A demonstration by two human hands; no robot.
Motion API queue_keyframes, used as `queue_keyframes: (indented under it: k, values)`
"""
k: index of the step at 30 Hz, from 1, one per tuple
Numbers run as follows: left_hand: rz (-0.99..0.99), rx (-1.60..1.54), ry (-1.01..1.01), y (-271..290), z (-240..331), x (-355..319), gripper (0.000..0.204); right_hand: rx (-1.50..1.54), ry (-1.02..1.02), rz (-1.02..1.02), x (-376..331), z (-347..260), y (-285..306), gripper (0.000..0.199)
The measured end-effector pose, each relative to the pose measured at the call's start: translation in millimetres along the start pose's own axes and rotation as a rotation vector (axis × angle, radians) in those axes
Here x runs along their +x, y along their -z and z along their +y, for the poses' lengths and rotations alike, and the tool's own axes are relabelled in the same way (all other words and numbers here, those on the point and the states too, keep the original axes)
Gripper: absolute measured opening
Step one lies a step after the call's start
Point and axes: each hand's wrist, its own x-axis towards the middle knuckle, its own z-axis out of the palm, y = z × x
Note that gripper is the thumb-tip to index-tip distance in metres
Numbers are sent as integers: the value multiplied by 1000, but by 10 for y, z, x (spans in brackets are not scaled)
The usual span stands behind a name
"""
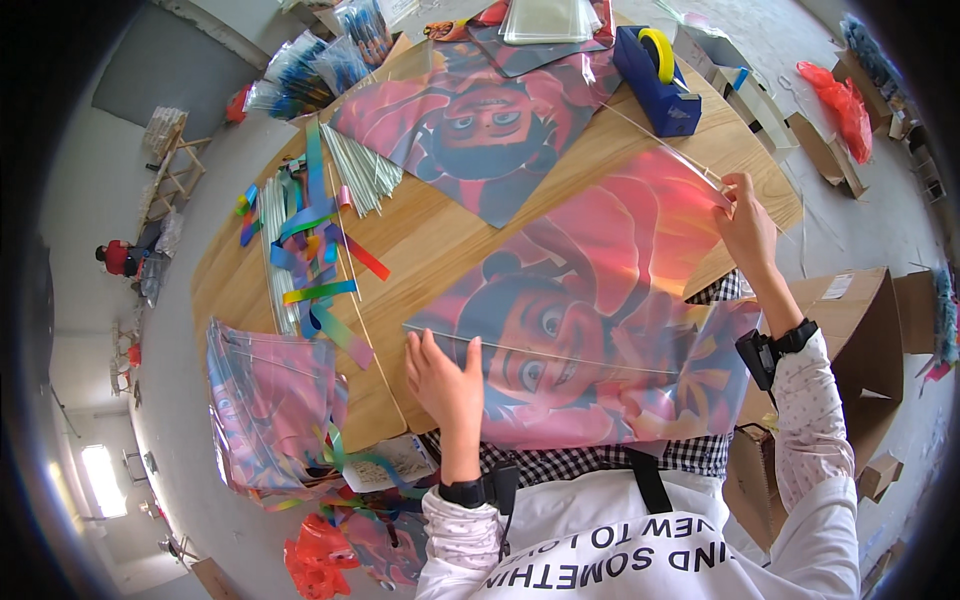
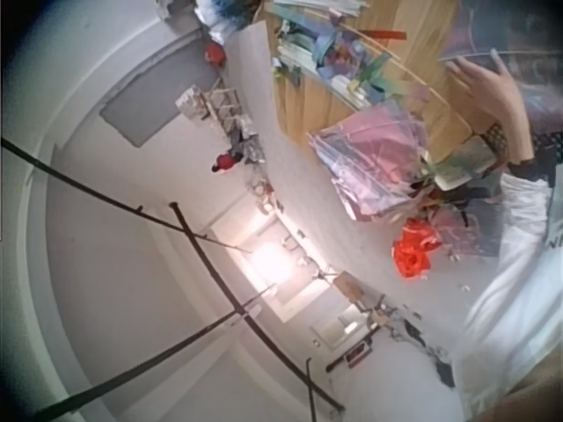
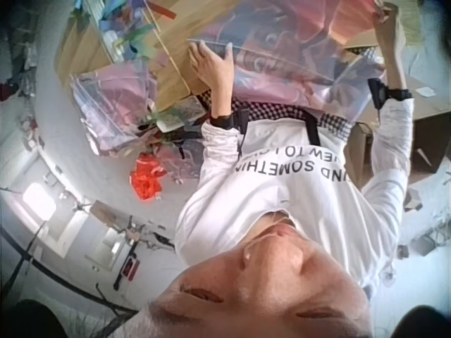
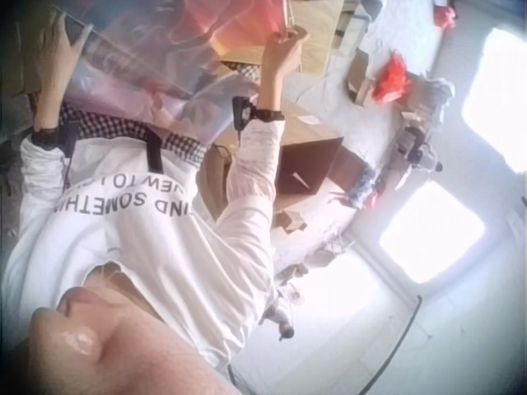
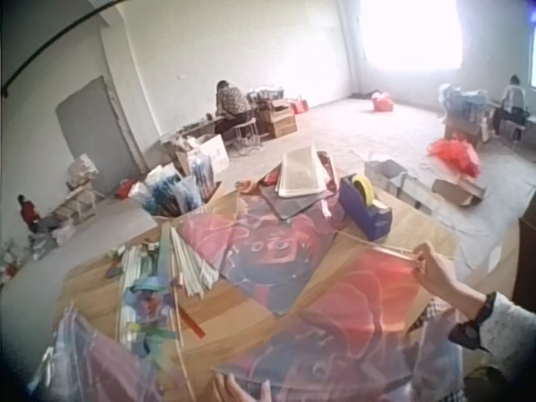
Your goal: Assembling printed plastic kites by attaching support sticks and securing them with tape.
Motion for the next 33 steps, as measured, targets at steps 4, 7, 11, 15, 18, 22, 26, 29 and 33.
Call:
queue_keyframes:
  k: [4, 7, 11, 15, 18, 22, 26, 29, 33]
  values:
    - [-31, 46, 96, -121, 214, 36, 84, -26, -18, 32, -61, 173, 71, 43]
    - [-49, -11, 108, -178, 207, 28, 84, 85, -16, 1, -182, 108, 265, 38]
    - [-37, -42, 60, -250, 173, -3, 77, 329, 136, 79, -335, 448, 762, 27]
    - [-37, -72, 82, -212, 101, -11, 75, 247, -37, 91, -812, 219, 1916, 30]
    - [-37, -133, 69, -214, 95, 28, 73, 174, -153, 10, -1016, 978, 2566, 31]
    - [-70, -186, 24, -242, 110, 75, 69, 80, 116, -59, -1271, 917, 2827, 25]
    - [-95, -255, -32, -259, 175, 87, 67, -27, 374, -113, -767, -538, 2605, 19]
    - [-120, -128, -28, -145, -121, 71, 65, 5, 643, -223, -474, -1361, 2092, 15]
    - [-159, -162, -97, -122, -99, 90, 61, 288, 654, -490, -422, -1661, 977, 9]
